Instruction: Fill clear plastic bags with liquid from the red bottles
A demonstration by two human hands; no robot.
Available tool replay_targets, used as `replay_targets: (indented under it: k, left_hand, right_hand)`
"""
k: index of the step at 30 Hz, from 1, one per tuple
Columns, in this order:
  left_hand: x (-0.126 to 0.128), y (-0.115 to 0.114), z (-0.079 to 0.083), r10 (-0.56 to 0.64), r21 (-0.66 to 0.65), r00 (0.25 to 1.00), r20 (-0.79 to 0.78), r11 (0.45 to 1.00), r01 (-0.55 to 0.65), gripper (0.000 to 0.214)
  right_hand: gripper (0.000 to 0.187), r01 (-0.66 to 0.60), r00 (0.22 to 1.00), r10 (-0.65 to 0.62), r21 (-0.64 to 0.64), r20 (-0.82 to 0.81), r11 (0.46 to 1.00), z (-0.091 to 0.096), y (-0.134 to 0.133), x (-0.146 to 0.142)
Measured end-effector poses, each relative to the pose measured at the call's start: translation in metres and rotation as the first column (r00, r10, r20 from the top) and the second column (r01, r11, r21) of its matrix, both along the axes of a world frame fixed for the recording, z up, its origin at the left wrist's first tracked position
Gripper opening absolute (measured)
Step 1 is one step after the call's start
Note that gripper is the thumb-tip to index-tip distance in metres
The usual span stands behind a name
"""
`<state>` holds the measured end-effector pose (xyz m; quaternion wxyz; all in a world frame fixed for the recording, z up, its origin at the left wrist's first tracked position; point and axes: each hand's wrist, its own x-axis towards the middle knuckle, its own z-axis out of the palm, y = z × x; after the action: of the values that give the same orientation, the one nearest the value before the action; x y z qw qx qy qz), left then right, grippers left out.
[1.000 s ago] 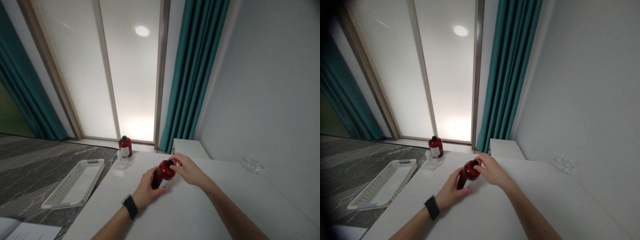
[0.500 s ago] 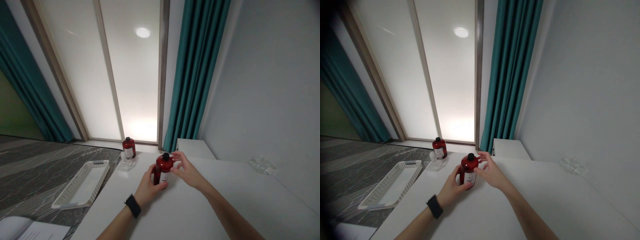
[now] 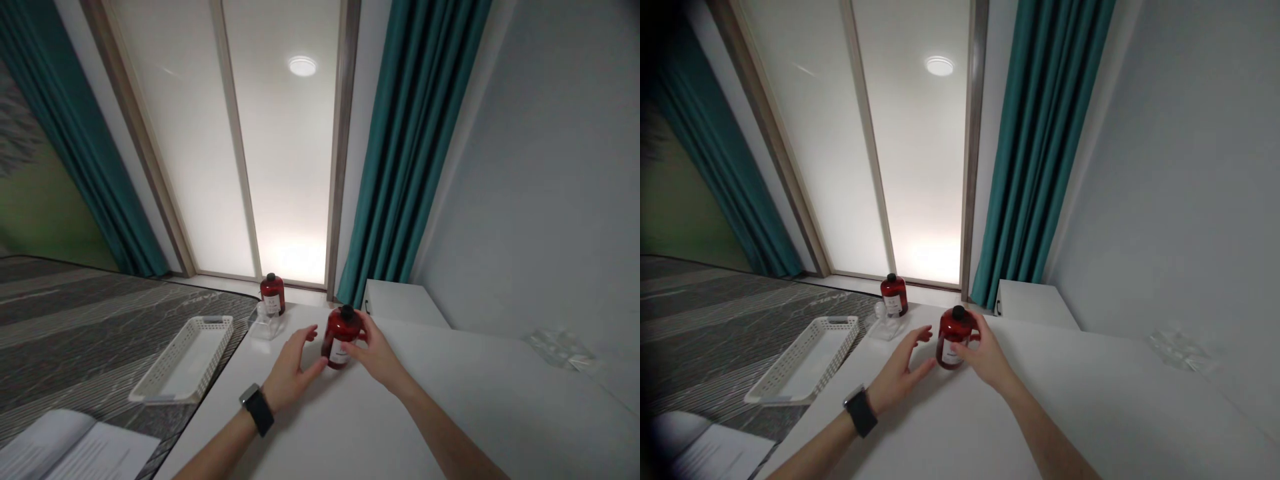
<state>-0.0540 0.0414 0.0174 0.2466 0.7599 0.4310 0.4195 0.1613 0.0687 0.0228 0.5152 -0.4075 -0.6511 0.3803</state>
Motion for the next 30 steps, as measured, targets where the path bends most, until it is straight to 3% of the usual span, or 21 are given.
replay_targets:
  k: [3,6,12,19,25,30]
  left_hand:
    - [-0.015,-0.002,-0.009,0.121,0.066,0.992,-0.025,0.991,-0.119,0.025]
    - [-0.023,-0.003,-0.013,0.156,0.124,0.982,-0.11,0.982,-0.142,0.014]
    - [-0.023,-0.007,-0.013,0.095,0.159,0.937,-0.337,0.986,-0.043,0.016]
    - [-0.023,-0.005,-0.013,0.083,0.112,0.898,-0.433,0.993,-0.038,0.015]
    - [-0.023,-0.003,-0.019,0.105,0.109,0.896,-0.432,0.992,-0.063,0.019]
    - [-0.022,-0.002,-0.019,0.094,0.111,0.876,-0.472,0.993,-0.046,0.017]
  right_hand:
    - [0.062,0.058,0.998,-0.058,0.015,0.027,0.998,-0.009,0.018,-0.005]
    - [0.06,0.082,0.996,-0.083,0.023,0.039,0.996,-0.015,0.038,-0.015]
    - [0.063,0.092,0.993,-0.094,0.036,0.076,0.995,-0.022,0.076,-0.045]
    - [0.059,0.078,0.993,-0.083,0.068,0.083,0.995,-0.031,0.109,-0.069]
    - [0.065,0.08,0.991,-0.087,0.077,0.097,0.994,-0.045,0.122,-0.074]
    - [0.08,0.033,0.992,-0.041,0.078,0.115,0.996,-0.047,0.118,-0.068]
